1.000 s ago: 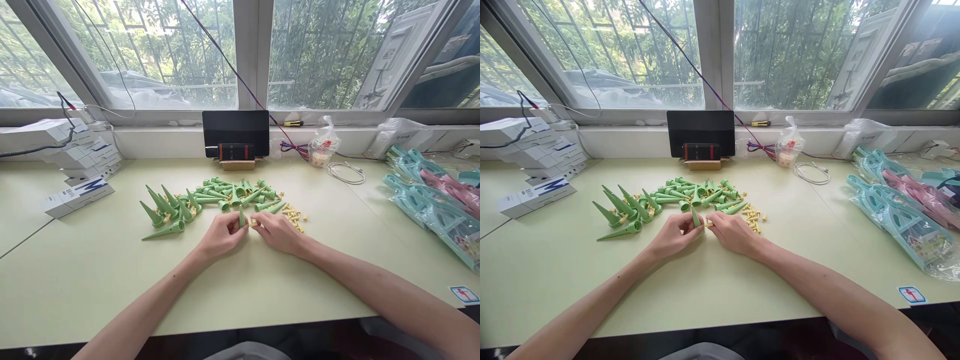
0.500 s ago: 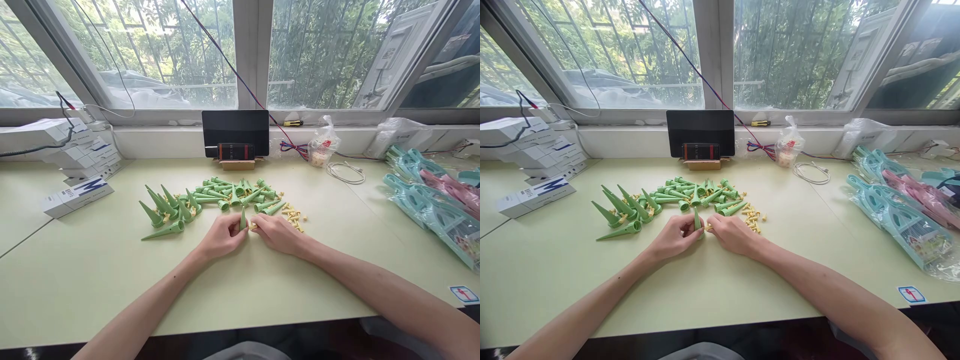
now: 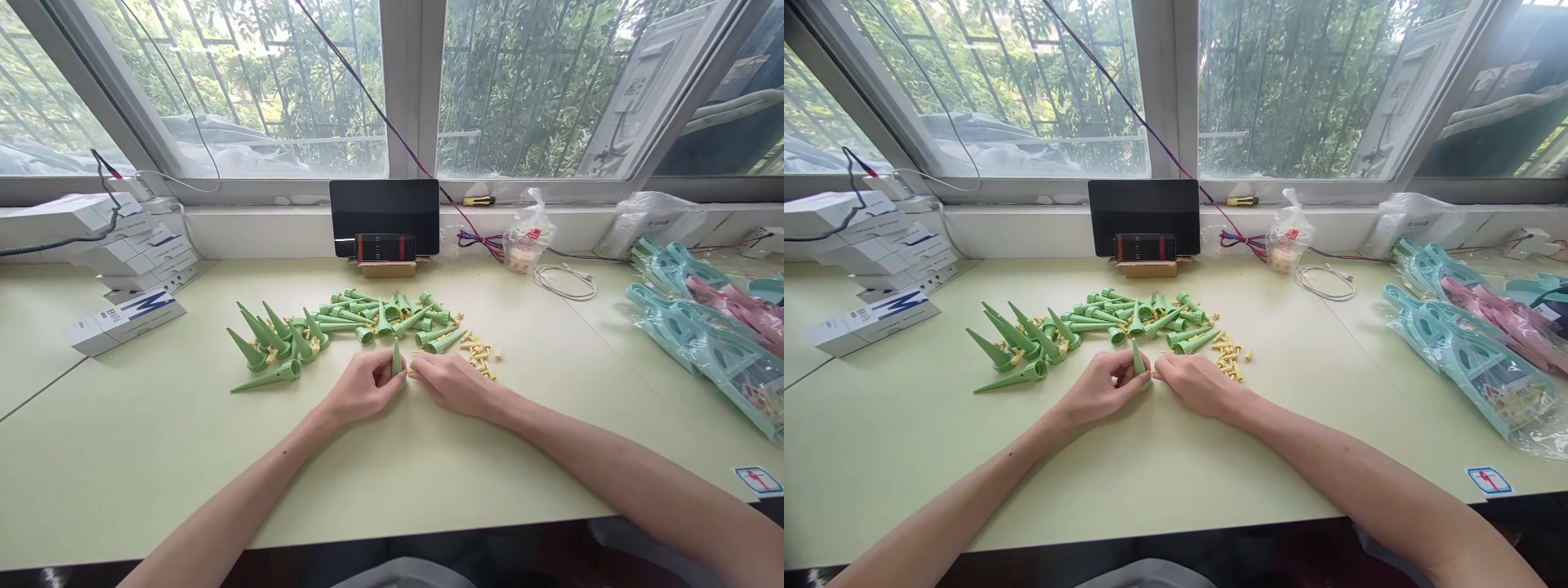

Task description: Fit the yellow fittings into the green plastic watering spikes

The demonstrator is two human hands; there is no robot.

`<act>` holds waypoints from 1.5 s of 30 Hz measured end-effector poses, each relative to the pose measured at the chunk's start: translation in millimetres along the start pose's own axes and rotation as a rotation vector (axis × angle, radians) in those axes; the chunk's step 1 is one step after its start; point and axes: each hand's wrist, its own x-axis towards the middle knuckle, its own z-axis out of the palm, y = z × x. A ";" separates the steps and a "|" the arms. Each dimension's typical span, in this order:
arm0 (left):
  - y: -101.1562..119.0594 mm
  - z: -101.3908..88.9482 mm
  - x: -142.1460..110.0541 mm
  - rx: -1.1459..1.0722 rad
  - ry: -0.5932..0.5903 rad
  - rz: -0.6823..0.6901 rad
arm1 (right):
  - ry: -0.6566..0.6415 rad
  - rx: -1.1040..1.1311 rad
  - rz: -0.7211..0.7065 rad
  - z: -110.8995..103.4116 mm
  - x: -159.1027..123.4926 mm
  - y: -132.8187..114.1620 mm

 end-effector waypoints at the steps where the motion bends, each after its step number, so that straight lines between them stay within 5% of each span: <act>1: 0.0 0.0 -0.1 0.004 -0.001 0.004 | 0.000 0.000 -0.002 0.1 -0.1 0.2; 45: -10.6 4.8 -2.7 0.109 -0.005 0.109 | 0.018 0.084 0.055 0.9 0.8 1.6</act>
